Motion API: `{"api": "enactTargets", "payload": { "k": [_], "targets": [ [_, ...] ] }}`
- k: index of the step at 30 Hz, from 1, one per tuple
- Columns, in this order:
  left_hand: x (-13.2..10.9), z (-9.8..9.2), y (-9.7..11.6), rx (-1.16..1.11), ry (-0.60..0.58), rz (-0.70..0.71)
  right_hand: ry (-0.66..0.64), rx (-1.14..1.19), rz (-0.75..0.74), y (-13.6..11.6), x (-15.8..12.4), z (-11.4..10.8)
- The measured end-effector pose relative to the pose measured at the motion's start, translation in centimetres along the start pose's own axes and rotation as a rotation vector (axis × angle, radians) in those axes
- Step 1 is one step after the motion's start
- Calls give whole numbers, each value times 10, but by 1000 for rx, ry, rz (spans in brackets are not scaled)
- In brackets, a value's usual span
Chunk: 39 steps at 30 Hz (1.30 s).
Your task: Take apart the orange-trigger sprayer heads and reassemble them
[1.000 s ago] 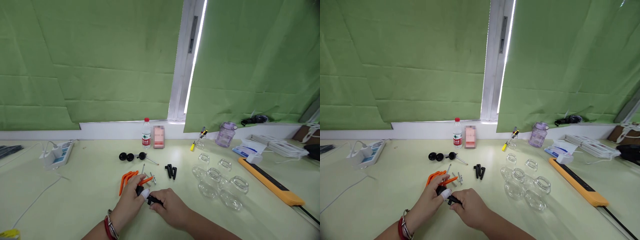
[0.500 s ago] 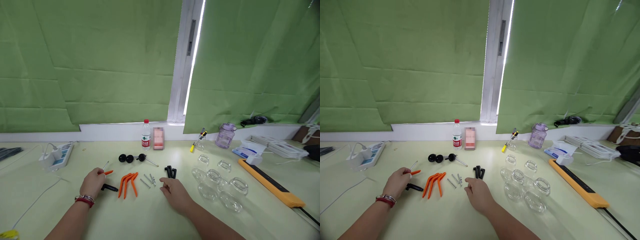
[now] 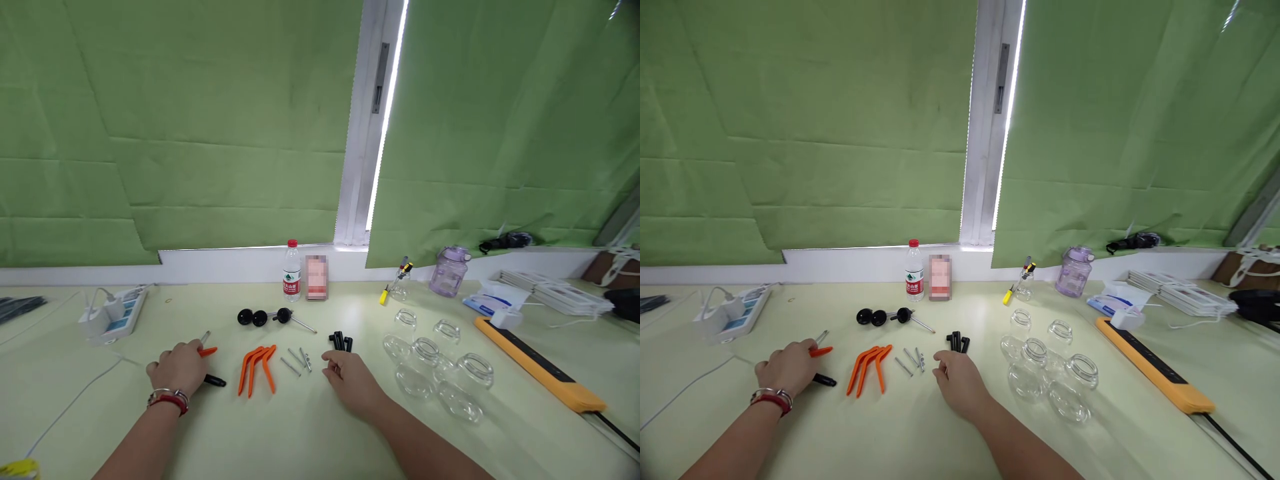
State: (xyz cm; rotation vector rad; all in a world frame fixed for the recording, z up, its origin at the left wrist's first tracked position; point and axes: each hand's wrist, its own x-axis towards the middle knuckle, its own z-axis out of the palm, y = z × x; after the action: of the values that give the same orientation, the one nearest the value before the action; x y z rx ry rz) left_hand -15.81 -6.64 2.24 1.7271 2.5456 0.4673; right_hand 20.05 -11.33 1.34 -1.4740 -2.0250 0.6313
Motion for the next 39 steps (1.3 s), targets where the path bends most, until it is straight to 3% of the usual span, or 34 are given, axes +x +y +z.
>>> {"api": "enactTargets", "payload": {
  "k": [7,12,18,22,27,32,36,39],
  "targets": [
    [-11,-5,11,33,133,60,-38,-338,-18,-7,53,2],
    [-27,-3,34,46,328,244,-86,-494,64,-9,100,16],
    [-44,4,54,-60,415,473,-175,-603,102,-17,115,31],
    [-47,8,59,-209,360,509,-177,-616,101,-19,113,29],
    [-51,9,64,-388,285,455,-130,-558,21,-30,100,22],
    [-57,3,70,-864,6,291,-174,-424,-163,-56,69,30],
    [-54,-3,66,-1109,-193,167,-173,-295,-205,-68,53,43],
    [-47,-7,59,-1179,-159,130,-148,-175,-138,-68,48,54]
  ]
}}
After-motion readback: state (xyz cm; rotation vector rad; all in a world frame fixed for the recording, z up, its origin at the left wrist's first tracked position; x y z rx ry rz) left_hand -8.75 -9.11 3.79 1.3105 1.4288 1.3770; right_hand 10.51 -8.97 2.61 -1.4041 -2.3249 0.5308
